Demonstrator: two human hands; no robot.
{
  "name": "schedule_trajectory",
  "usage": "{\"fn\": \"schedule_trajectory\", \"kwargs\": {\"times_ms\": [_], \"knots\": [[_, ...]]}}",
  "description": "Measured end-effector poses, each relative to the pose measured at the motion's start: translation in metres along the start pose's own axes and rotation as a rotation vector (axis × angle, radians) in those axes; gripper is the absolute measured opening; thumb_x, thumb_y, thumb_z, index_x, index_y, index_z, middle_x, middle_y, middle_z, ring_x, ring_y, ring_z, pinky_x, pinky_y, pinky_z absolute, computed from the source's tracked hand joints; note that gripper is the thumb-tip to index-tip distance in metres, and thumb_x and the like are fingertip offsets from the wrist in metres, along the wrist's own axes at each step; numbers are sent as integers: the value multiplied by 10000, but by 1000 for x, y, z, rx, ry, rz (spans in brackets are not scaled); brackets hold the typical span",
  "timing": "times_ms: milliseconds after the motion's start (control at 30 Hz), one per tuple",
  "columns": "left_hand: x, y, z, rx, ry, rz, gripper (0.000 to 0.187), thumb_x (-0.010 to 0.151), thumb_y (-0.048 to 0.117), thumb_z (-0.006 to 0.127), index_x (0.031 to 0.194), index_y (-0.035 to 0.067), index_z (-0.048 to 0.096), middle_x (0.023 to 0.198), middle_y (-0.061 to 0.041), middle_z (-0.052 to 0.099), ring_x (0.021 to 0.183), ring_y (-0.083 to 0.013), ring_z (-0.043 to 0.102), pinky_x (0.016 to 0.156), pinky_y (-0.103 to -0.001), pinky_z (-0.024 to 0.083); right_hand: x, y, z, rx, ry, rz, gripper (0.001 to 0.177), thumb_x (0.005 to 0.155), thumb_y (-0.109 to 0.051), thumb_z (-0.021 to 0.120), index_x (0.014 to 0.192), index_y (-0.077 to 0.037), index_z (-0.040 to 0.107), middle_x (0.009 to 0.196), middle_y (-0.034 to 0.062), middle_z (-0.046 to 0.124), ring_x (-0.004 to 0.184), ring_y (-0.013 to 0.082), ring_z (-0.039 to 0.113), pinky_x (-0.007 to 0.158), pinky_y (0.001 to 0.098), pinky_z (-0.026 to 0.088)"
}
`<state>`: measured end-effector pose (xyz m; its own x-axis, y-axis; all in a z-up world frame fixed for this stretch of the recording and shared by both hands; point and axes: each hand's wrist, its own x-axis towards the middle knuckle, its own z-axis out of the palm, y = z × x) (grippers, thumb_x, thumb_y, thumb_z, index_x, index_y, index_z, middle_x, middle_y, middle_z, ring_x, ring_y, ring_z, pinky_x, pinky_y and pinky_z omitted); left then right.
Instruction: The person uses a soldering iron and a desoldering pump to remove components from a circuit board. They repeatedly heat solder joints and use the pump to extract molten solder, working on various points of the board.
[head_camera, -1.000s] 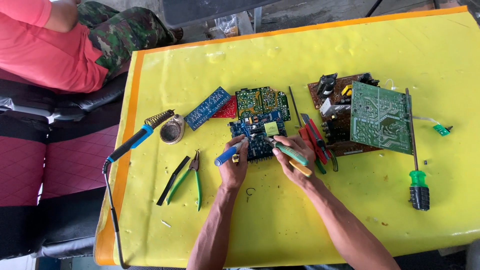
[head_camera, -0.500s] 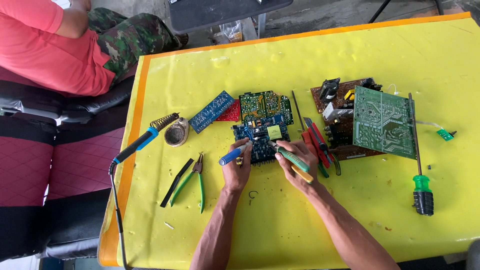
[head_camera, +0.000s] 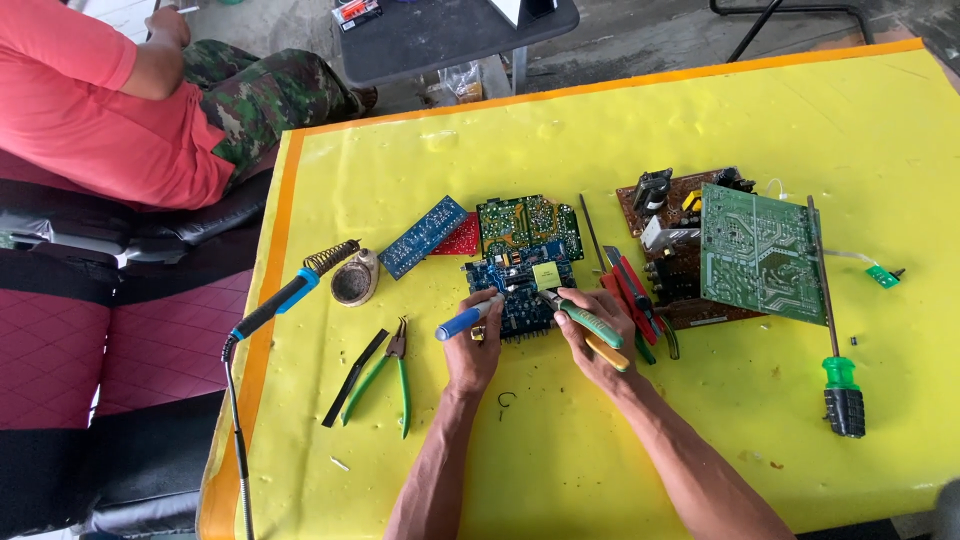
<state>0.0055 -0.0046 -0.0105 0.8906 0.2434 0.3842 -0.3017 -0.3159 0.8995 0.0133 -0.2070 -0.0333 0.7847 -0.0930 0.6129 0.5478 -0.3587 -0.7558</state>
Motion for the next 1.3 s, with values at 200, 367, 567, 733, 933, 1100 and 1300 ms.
{"fn": "schedule_trajectory", "kwargs": {"times_ms": [200,367,567,733,933,1100,1300], "knots": [[3,6,-4,-6,10,-29,203,979,154,702,1166,75,712,949,-132,792,738,-246,792,566,-293,632,0,-5,-2,42,-22,9,260,904,-194,800,1160,-149,811,898,75,684,826,229,724,798,357,595],[-1,3,-3,-21,29,-14,199,969,144,720,1154,69,720,956,-143,793,729,-242,791,559,-293,630,-2,2,0,29,1,15,266,909,-178,800,1172,-133,803,903,94,678,817,241,715,787,374,590],[1,4,-3,-24,46,15,198,968,140,718,1145,50,720,958,-149,793,716,-241,790,558,-290,630,-4,7,0,-16,5,-5,271,900,-197,805,1168,-154,807,903,79,681,808,243,717,778,364,593],[1,-4,-3,-9,60,43,203,974,139,715,1154,47,718,948,-149,789,720,-225,784,535,-273,619,-5,12,0,9,7,12,266,903,-181,806,1167,-142,807,904,78,682,796,227,711,772,361,591],[-1,-2,-3,1,57,44,187,963,120,716,1142,66,723,900,-113,784,694,-184,768,540,-213,576,-2,5,-4,-42,16,-28,272,923,-178,794,1187,-114,796,912,95,671,811,258,720,777,364,599],[1,0,-2,-10,74,50,183,973,123,727,1143,58,727,919,-140,773,688,-223,772,540,-242,600,1,-7,-7,53,8,23,267,910,-134,798,1175,-105,791,907,103,656,836,260,720,786,378,593],[1,2,-2,-12,57,43,190,969,106,735,1149,47,722,972,-159,777,713,-269,782,571,-283,619,4,-4,-7,-32,32,-26,261,925,-150,796,1180,-93,793,915,95,659,794,252,725,753,353,606]]}}
